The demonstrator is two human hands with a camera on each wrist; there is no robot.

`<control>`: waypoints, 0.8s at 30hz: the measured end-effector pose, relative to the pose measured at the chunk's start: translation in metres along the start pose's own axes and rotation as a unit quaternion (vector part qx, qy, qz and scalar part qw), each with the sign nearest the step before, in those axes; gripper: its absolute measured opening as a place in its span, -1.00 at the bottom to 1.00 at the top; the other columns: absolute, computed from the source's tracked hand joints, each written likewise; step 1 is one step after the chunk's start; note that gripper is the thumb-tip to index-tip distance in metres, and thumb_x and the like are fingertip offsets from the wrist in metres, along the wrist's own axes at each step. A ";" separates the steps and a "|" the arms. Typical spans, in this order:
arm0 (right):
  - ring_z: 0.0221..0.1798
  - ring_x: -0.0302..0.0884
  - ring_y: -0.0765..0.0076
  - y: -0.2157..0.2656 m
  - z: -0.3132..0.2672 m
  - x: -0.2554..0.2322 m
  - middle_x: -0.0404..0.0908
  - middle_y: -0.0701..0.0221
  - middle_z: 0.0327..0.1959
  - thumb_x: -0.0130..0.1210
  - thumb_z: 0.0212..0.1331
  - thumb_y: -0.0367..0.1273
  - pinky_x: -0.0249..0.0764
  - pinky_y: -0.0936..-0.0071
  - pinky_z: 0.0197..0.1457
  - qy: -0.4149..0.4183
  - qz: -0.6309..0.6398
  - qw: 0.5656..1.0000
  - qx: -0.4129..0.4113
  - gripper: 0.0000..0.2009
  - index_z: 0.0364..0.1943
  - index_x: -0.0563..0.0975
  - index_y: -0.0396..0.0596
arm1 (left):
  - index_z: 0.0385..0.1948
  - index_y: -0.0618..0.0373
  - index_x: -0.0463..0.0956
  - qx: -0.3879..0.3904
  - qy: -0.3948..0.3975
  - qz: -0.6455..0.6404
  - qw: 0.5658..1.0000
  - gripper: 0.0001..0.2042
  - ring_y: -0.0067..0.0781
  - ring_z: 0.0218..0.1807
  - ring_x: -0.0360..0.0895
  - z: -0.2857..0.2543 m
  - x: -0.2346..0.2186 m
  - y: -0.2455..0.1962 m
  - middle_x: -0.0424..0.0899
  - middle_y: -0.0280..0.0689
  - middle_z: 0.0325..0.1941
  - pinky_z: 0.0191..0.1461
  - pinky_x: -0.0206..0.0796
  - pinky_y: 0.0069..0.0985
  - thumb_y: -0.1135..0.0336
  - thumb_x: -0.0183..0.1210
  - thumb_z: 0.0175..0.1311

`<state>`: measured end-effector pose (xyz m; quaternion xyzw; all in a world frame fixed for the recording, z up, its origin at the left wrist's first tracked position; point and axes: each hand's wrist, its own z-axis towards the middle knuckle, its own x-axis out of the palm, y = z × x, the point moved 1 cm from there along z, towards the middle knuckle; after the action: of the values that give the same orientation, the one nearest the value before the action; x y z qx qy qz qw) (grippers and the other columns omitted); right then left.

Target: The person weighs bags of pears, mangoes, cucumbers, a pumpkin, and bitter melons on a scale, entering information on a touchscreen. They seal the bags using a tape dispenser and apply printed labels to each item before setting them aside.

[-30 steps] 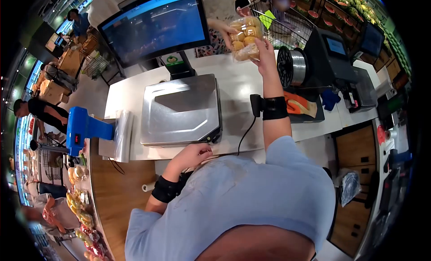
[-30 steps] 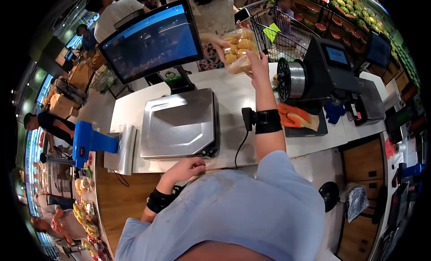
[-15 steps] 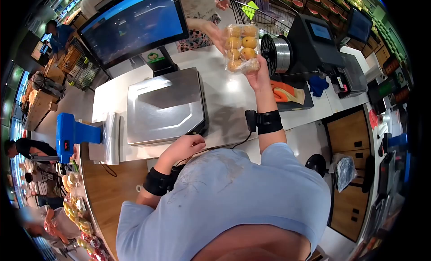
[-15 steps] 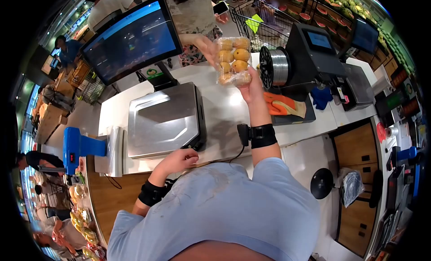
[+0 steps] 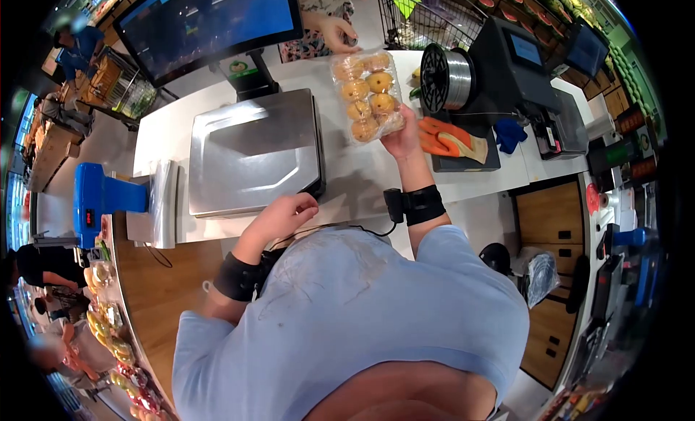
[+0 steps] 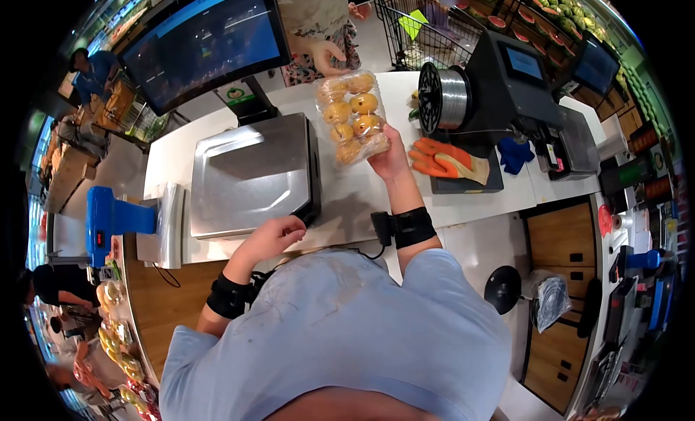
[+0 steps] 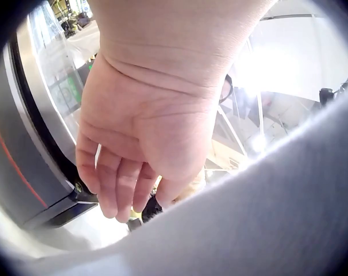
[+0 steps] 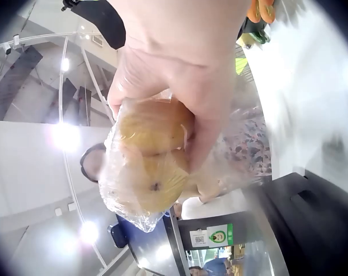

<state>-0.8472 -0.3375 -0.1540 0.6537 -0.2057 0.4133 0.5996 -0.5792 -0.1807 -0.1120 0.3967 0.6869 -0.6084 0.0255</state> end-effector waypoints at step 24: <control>0.17 0.40 0.04 -0.033 -0.014 0.031 0.37 0.17 0.20 -0.28 0.14 0.07 0.38 0.11 0.20 0.026 0.068 0.995 0.068 -0.30 0.27 0.21 -0.14 | 0.32 0.19 -0.07 0.141 -0.188 -0.256 0.938 -0.26 -0.24 0.12 0.44 0.072 -0.016 -0.022 0.37 -0.02 0.18 0.07 0.33 -0.42 0.31 0.21 0.18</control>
<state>-0.8077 -0.3108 -0.1507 0.6664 -0.2053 0.4836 0.5290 -0.6135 -0.2489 -0.1041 0.0858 0.6554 -0.7481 -0.0587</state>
